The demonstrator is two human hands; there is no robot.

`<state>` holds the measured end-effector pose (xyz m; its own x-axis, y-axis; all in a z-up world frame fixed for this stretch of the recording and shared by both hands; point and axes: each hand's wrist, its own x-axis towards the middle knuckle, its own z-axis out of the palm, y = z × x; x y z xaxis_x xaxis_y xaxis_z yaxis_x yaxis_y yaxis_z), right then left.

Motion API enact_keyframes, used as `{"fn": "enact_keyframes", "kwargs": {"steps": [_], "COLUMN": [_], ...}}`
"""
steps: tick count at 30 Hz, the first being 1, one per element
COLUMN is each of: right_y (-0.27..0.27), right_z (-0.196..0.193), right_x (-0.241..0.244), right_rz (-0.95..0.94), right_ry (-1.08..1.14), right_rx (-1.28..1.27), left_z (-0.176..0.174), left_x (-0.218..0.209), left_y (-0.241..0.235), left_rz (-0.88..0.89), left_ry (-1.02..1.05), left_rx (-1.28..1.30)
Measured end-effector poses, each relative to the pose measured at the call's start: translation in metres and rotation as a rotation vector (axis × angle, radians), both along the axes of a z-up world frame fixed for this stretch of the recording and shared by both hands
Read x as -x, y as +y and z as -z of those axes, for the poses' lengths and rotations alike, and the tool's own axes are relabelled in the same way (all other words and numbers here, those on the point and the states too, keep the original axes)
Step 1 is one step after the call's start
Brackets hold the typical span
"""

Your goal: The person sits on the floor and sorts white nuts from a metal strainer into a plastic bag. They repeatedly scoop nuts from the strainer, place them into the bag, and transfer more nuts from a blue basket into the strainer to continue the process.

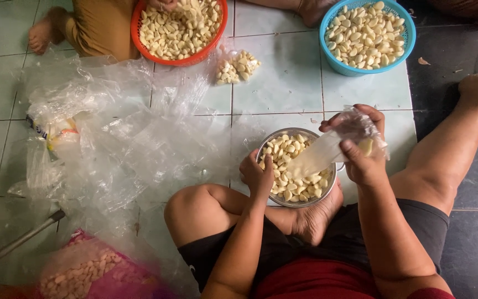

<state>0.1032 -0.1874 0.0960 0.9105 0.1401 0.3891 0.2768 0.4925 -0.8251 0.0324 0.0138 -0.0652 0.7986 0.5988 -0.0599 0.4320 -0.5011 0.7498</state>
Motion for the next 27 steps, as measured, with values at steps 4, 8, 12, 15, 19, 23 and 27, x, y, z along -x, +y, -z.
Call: {"fn": "enact_keyframes", "kwargs": {"steps": [4, 8, 12, 15, 19, 23, 27], "right_y": [-0.003, -0.002, 0.0, 0.005, 0.002, 0.002, 0.0], "right_z": [-0.008, -0.004, -0.004, -0.013, -0.002, -0.005, -0.008], "right_x": [0.0, 0.001, 0.0, 0.001, -0.006, -0.002, -0.004], "right_rz": [0.001, 0.043, 0.072, 0.071, 0.013, 0.019, 0.025], "right_ry": [0.005, 0.037, 0.053, 0.03, 0.018, 0.022, 0.013], "right_rx": [-0.059, -0.029, 0.071, 0.133, 0.008, 0.062, 0.021], "left_z": [-0.027, -0.011, -0.007, -0.002, 0.001, 0.001, -0.001], "left_x": [0.005, 0.004, 0.003, 0.002, 0.0, 0.001, -0.001], "left_y": [-0.011, -0.01, -0.009, -0.009, -0.009, -0.01, -0.006], "left_rz": [0.053, 0.077, 0.059, 0.054, 0.054, 0.057, 0.132], "left_ry": [0.016, 0.006, -0.027, -0.04, -0.051, -0.054, -0.271], "left_rx": [-0.003, -0.033, 0.012, 0.005, -0.01, -0.041, -0.08]}}
